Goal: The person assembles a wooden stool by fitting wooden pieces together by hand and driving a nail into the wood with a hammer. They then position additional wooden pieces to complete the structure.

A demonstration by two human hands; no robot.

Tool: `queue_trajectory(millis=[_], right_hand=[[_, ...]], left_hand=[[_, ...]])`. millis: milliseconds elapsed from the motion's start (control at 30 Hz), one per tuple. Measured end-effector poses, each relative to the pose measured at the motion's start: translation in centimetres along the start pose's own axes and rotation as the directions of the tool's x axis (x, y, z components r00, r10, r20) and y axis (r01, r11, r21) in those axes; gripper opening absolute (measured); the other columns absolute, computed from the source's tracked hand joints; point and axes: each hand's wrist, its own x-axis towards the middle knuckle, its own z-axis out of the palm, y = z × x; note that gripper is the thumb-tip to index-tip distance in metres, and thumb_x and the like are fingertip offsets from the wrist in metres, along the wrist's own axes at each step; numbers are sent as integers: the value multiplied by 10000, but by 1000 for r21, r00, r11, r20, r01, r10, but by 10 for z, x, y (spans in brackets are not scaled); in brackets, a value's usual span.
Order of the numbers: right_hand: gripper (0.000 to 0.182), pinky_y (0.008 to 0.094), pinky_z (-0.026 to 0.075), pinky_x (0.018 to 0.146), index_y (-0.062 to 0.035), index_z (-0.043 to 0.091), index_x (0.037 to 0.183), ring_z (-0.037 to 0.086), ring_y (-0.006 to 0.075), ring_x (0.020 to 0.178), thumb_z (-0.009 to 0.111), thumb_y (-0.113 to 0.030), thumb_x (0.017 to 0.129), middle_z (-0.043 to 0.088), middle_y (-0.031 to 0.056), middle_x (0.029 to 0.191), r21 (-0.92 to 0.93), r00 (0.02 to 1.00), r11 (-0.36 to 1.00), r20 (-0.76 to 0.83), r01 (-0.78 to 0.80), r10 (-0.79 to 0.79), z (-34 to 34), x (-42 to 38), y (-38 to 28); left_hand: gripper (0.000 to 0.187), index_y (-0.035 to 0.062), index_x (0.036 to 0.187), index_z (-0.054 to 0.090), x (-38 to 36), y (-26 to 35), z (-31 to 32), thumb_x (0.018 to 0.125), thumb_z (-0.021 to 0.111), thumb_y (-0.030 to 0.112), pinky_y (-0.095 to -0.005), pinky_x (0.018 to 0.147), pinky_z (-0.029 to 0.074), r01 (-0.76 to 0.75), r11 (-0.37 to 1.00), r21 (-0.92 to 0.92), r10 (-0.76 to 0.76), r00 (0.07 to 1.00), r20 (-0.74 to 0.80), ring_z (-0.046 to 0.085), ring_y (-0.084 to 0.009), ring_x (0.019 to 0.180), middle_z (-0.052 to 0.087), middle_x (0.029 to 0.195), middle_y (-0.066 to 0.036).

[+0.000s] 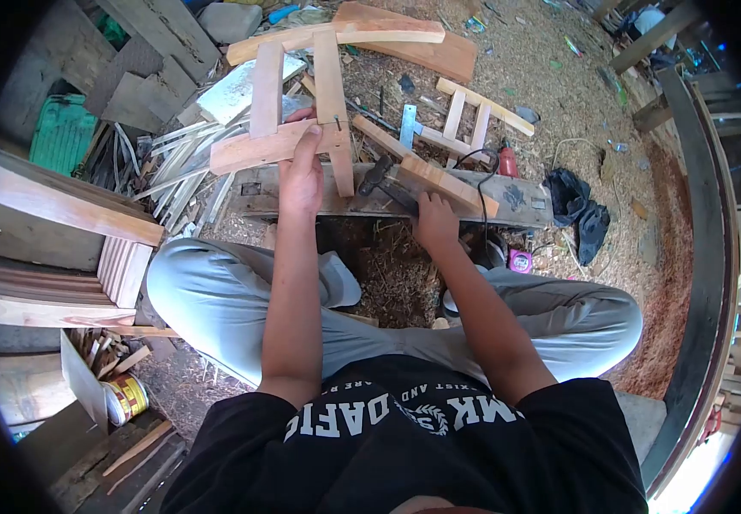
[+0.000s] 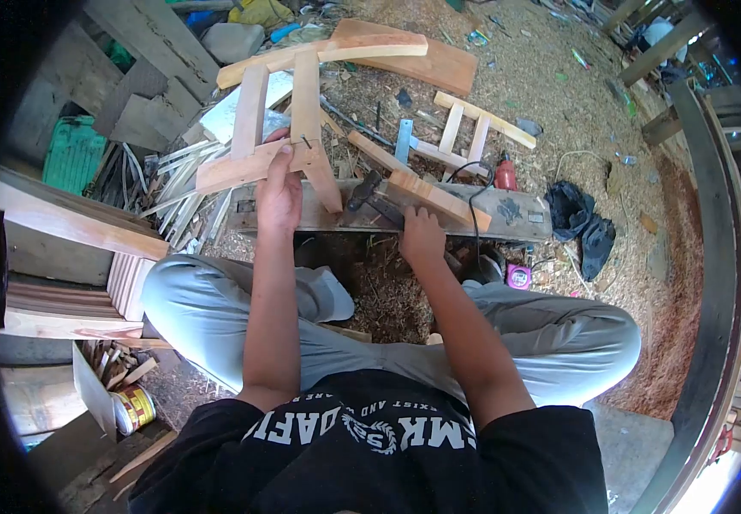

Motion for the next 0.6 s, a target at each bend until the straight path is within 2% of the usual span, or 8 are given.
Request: queue_trajectory(millis=[33, 100, 133, 200, 333, 400, 533, 600], right_hand=[[439, 507, 570, 837, -82, 583, 1175, 677, 384, 1020, 790, -283, 843, 664, 181, 1074, -7, 1000, 1000, -6, 11, -11, -10, 3, -3], [386, 536, 573, 797, -82, 569, 1174, 714, 406, 921, 729, -306, 904, 717, 205, 972, 48, 971, 994, 225, -95, 82, -38, 7, -8], [386, 536, 573, 797, -82, 569, 1174, 714, 406, 921, 729, -306, 904, 717, 205, 972, 40, 973, 996, 220, -84, 74, -46, 6, -9], [353, 561, 562, 754, -92, 555, 1178, 723, 429, 854, 676, -327, 945, 734, 225, 901, 127, 992, 989, 109, -73, 60, -60, -1, -8], [375, 552, 553, 731, -109, 553, 1221, 713, 447, 871, 678, -346, 960, 733, 234, 937, 133, 990, 982, 71, -132, 124, -127, -13, -24], [365, 480, 556, 673, -135, 555, 1265, 722, 372, 757, 662, -347, 989, 706, 199, 876, 356, 980, 933, -163, -47, 111, -157, -18, -32], [307, 425, 516, 591, -56, 554, 1238, 701, 327, 680, 624, -258, 1018, 695, 172, 793, 418, 974, 904, -226, 86, 12, -232, -21, -56], [257, 309, 420, 484, -41, 559, 1227, 537, 170, 510, 569, -238, 1063, 581, 45, 699, 890, 994, 453, 84, -43, -71, -245, -17, -55]], left_hand=[[380, 44, 1347, 557, 0, 0, 0, 989, 658, 120, -365, 1106, 425, -16, 1000, 15, 16, 1000, 6, 567, -194, 1269, 625, 1312, -89], [388, 34, 1353, 552, 0, 2, 1, 992, 656, 128, -373, 1092, 436, -16, 1000, 17, 16, 1000, -4, 583, -196, 1250, 633, 1297, -93], [397, 23, 1360, 548, -1, 3, 1, 994, 653, 137, -380, 1079, 448, -2, 1000, 27, 3, 1000, -10, 598, -197, 1230, 642, 1283, -96], [382, 30, 1342, 559, -3, 3, 4, 987, 657, 132, -383, 1085, 443, -17, 1000, 9, 17, 1000, -14, 588, -199, 1239, 633, 1297, -98], [386, 33, 1324, 568, -1, 5, -1, 970, 667, 148, -398, 1105, 427, -15, 999, 50, 15, 1000, 14, 578, -199, 1246, 625, 1316, -108], [388, 33, 1335, 562, -1, 3, -2, 979, 657, 153, -390, 1096, 429, -19, 998, 56, 19, 1000, 8, 582, -197, 1240, 632, 1297, -100], [376, 39, 1339, 562, 0, 3, 1, 991, 640, 159, -383, 1092, 421, -6, 999, 45, 6, 1000, 8, 576, -192, 1238, 637, 1278, -88], [373, 41, 1336, 564, -1, 6, 3, 989, 643, 152, -380, 1089, 421, -7, 999, 34, 6, 1000, 11, 574, -190, 1237, 635, 1279, -85]])
